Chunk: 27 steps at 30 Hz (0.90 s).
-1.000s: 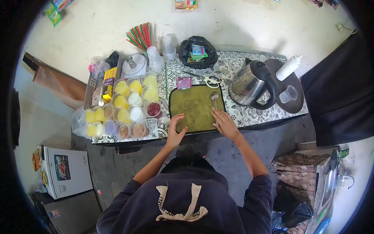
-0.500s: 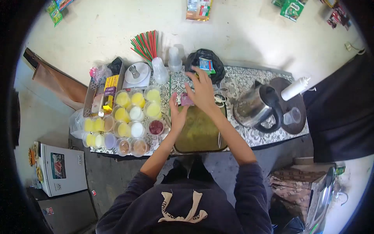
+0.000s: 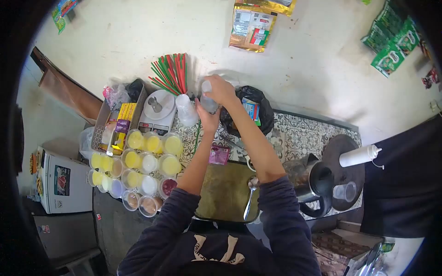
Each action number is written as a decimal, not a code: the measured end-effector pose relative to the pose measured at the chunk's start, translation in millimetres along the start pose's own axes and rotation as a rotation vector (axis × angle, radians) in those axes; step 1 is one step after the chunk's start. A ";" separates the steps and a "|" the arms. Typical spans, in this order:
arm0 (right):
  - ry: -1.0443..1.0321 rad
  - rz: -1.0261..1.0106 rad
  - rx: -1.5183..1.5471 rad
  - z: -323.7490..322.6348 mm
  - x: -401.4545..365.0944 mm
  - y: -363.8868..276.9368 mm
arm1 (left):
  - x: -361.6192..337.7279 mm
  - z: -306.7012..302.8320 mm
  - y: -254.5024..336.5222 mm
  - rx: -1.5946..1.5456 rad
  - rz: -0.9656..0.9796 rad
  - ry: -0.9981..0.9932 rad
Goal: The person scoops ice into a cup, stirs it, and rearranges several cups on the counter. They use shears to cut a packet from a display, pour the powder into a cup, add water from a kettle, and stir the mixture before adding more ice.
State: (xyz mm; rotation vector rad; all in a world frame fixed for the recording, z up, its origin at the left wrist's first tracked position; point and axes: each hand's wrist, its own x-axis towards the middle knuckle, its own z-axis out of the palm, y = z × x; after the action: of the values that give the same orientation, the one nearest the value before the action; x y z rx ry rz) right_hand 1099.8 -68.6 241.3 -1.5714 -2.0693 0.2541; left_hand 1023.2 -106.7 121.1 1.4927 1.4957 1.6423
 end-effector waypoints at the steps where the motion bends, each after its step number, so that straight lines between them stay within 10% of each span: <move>1: -0.005 -0.057 0.003 5.2 5.0 7.4 | 4.4 3.1 -2.2 0.006 -0.006 0.003; 27: -0.079 -0.055 0.022 -20.5 2.0 -5.1 | 16.2 -2.3 -15.6 0.122 0.183 -0.047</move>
State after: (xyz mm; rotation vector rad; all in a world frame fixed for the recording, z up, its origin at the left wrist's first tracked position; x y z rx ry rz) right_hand 1105.6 -71.6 261.5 -1.5112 -2.1587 0.3225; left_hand 1011.3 -88.9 113.9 1.7683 1.4949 1.6297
